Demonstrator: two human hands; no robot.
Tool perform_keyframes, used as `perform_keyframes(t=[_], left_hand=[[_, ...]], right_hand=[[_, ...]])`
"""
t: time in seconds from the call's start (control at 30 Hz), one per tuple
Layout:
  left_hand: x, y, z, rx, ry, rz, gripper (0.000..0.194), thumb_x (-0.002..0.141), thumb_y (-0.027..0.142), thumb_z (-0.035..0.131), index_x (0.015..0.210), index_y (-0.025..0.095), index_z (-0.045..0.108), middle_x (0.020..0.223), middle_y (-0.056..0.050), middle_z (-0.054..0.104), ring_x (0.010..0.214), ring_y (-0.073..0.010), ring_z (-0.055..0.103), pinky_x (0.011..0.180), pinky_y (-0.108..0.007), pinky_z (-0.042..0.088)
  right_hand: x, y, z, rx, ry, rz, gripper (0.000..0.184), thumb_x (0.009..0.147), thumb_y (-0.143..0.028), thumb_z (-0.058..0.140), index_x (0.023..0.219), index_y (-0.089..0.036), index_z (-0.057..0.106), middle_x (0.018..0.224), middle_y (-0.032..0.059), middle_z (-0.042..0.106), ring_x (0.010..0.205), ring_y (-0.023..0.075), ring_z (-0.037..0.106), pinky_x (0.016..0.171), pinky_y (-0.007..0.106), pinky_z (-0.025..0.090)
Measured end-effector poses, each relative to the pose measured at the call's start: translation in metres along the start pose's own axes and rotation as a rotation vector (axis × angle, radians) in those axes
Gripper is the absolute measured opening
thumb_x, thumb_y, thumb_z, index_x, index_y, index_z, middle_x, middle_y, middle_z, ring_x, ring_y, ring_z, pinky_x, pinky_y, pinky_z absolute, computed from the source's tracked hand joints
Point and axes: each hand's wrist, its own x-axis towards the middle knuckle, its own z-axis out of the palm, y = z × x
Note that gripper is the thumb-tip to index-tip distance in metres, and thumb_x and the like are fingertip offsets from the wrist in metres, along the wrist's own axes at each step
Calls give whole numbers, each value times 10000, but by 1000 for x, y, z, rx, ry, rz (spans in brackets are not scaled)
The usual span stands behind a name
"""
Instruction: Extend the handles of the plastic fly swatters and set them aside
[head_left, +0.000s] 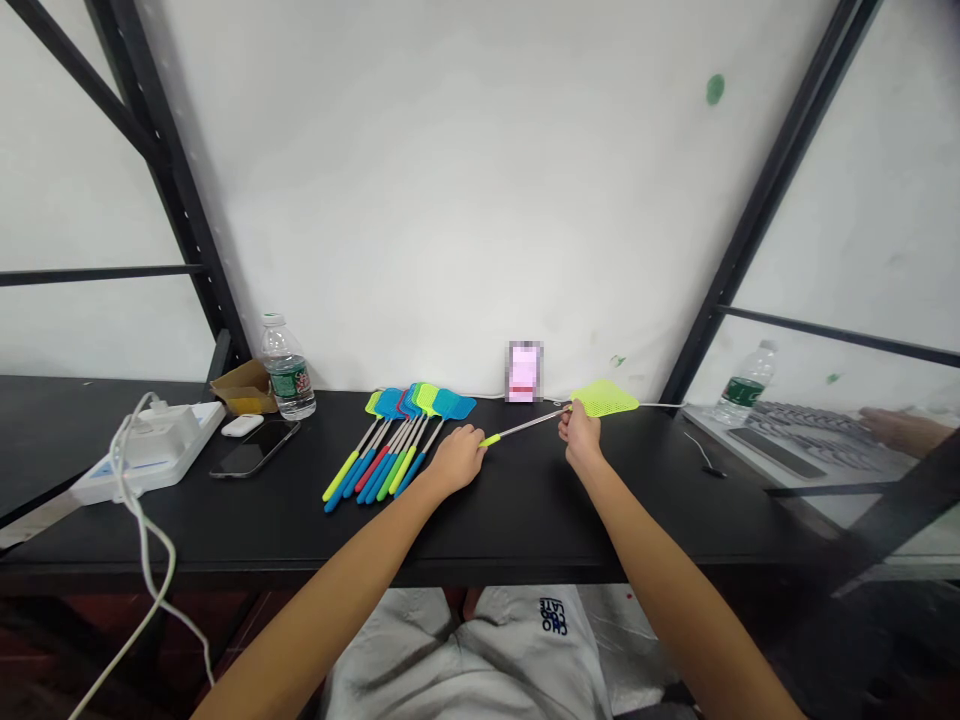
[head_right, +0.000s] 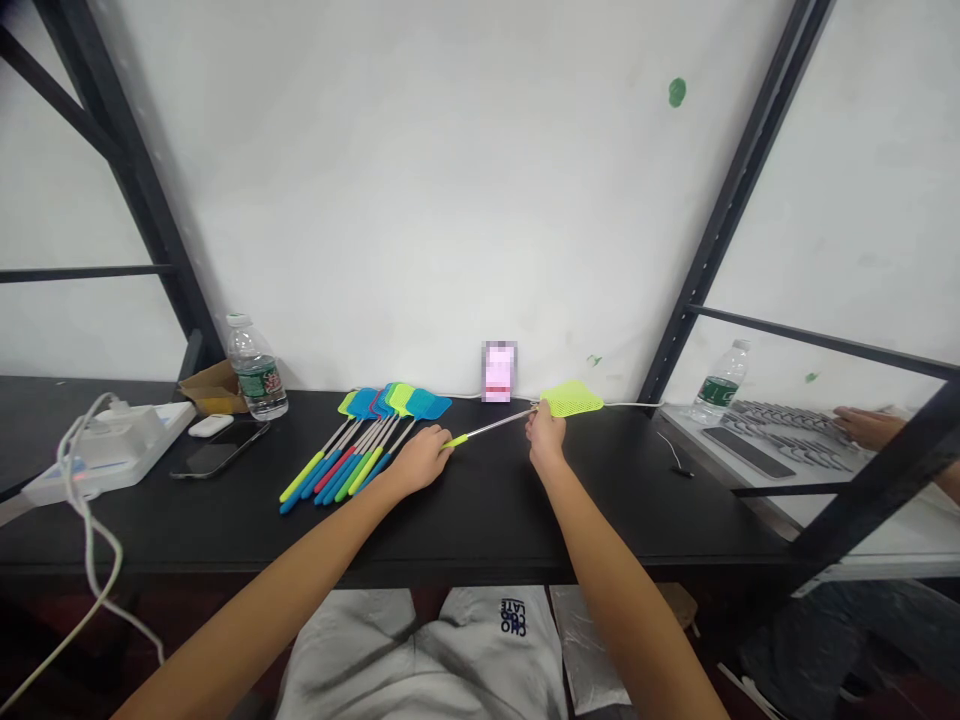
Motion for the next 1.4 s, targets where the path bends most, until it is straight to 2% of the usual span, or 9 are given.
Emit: perform_keyframes(t=[0.3, 0.5, 0.63, 0.87, 1.2, 1.4], left_hand=[[0, 2, -2, -5, 19, 25, 258, 970, 297, 379, 879, 172, 586, 933, -80, 601, 896, -204, 562, 798, -312, 424], [-1, 4, -3, -105, 27, 84, 293, 971, 333, 367, 836, 181, 578, 886, -66, 589, 852, -188, 560, 763, -298, 423], [-2, 5, -3, -176, 36, 105, 268, 954, 331, 389, 847, 185, 587, 873, -62, 589, 840, -184, 561, 766, -300, 427], [-2, 5, -3, -226, 48, 99, 217, 922, 318, 434, 843, 188, 589, 856, -53, 589, 828, -179, 561, 743, -294, 422], [0, 5, -1, -289, 76, 158, 247, 871, 342, 487, 699, 185, 571, 713, -23, 561, 687, -145, 524, 657, -264, 376], [-2, 9, 2, -367, 27, 190, 283, 805, 330, 543, 572, 170, 522, 573, 12, 512, 561, -102, 456, 570, -239, 305]], right_hand=[[2, -1, -1, -4, -36, 32, 191, 778, -274, 545, 639, -190, 444, 437, -88, 324, 324, 41, 249, 310, 171, 153], [-3, 2, 1, -25, -117, 53, 146, 766, -230, 533, 643, -176, 478, 432, -80, 339, 332, 39, 253, 318, 163, 145], [-9, 4, 3, -49, -173, 58, 179, 788, -258, 548, 647, -180, 468, 435, -77, 348, 332, 41, 255, 313, 162, 143], [-10, 3, 3, -87, -196, 81, 181, 808, -248, 532, 652, -170, 484, 436, -74, 356, 332, 39, 256, 313, 156, 147], [-12, 2, 3, -118, -220, 102, 213, 809, -285, 565, 646, -168, 493, 437, -69, 368, 334, 42, 274, 310, 161, 159], [-9, 6, 1, -139, -267, 91, 218, 809, -287, 592, 653, -153, 521, 452, -64, 377, 340, 38, 283, 319, 160, 161]])
